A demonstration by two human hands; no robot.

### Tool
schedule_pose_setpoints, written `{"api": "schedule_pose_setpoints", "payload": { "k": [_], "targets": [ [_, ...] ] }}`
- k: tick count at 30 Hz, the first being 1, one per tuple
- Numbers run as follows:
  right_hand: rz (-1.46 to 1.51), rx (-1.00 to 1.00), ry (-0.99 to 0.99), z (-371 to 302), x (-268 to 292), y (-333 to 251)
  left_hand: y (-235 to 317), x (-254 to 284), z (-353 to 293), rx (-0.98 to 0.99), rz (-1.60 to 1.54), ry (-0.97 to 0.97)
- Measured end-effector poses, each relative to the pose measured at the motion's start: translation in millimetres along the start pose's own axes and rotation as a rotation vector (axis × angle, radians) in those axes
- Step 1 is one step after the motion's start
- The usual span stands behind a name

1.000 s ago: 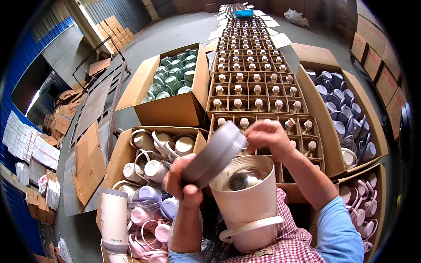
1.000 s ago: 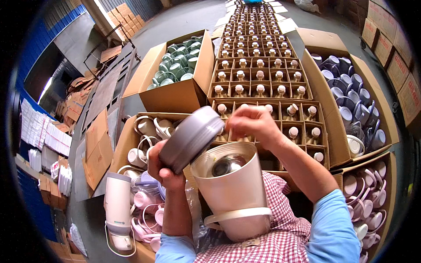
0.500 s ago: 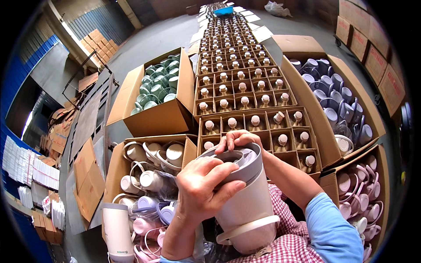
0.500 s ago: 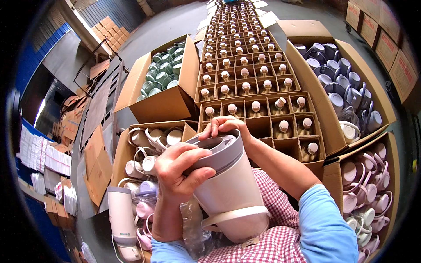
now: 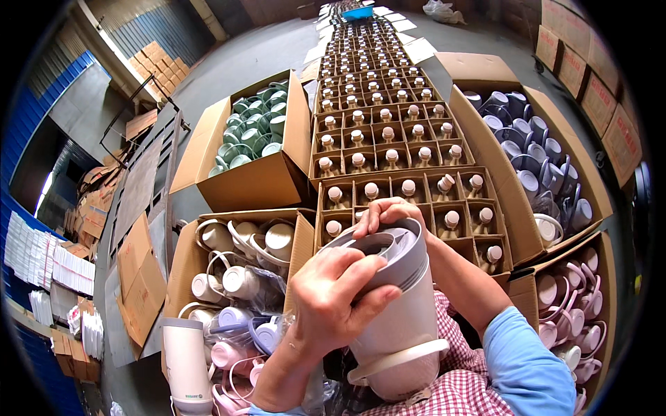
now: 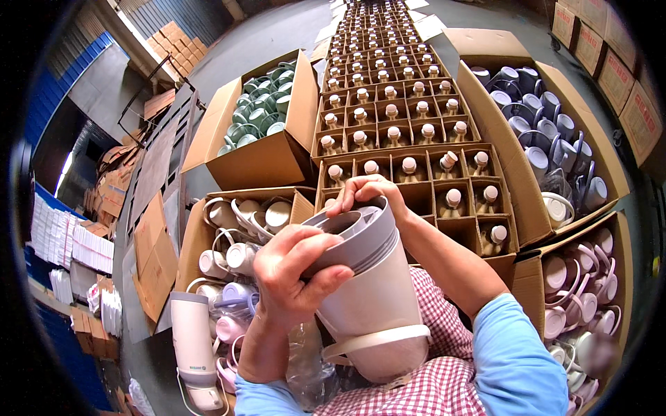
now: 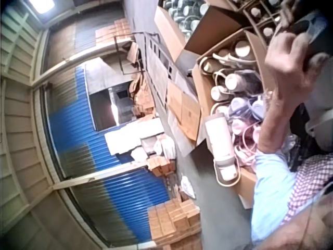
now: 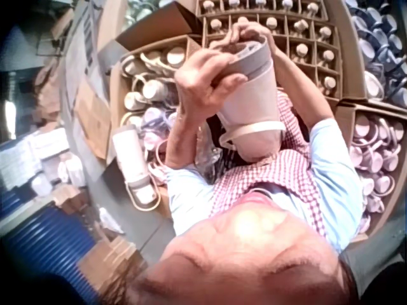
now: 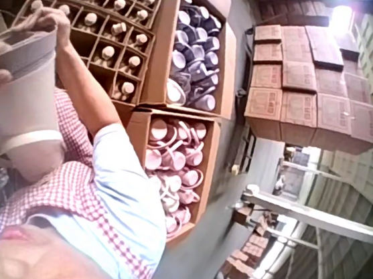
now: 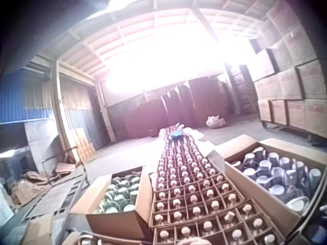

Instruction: The person assembles thermoses by inserting glass liners into plastic shells, screwing on base components, and attaching lids. The person moves cardboard boxes and places the assembled thermoses into cardboard dividers.

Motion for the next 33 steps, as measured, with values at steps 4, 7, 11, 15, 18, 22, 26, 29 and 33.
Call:
{"api": "schedule_pose_setpoints", "payload": {
  "k": [4, 7, 11, 15, 18, 22, 26, 29, 33],
  "targets": [
    [-0.049, -0.022, 0.027, 1, -4, 1, -10, 2, -2, 0.007, -0.089, 0.004],
    [-0.151, -0.006, 0.054, -6, -6, -3, -14, 4, -9, 0.018, -0.139, -0.006],
    [-0.266, -0.039, 0.113, -15, -12, -16, -20, 2, -18, -0.004, -0.19, 0.018],
    [-0.64, -0.035, 0.215, -25, -47, -38, -60, 14, -44, 0.013, -0.598, 0.061],
    [-0.693, -0.073, 0.189, -28, -54, -48, -80, 10, -39, 0.174, -0.837, -0.107],
    [-0.264, -0.05, 0.066, -8, -27, -21, 17, -9, 19, 0.202, 0.074, -0.111],
    [-0.431, -0.022, -0.02, -19, -47, -28, -29, 10, -20, 0.147, -0.345, 0.063],
    [-0.699, 0.086, -0.143, -22, -72, -41, -57, 21, -33, 0.096, -0.548, 0.045],
    [-0.213, -0.064, 0.124, -10, -32, -8, 9, -9, 18, 0.147, 0.169, -0.077]
  ]
}}
Point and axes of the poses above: each hand's wrist, its own z-axis towards the middle knuckle, its own x-axis out of the back of the hand, y = z × x, the point moved 8 cm from there along z, towards the middle knuckle
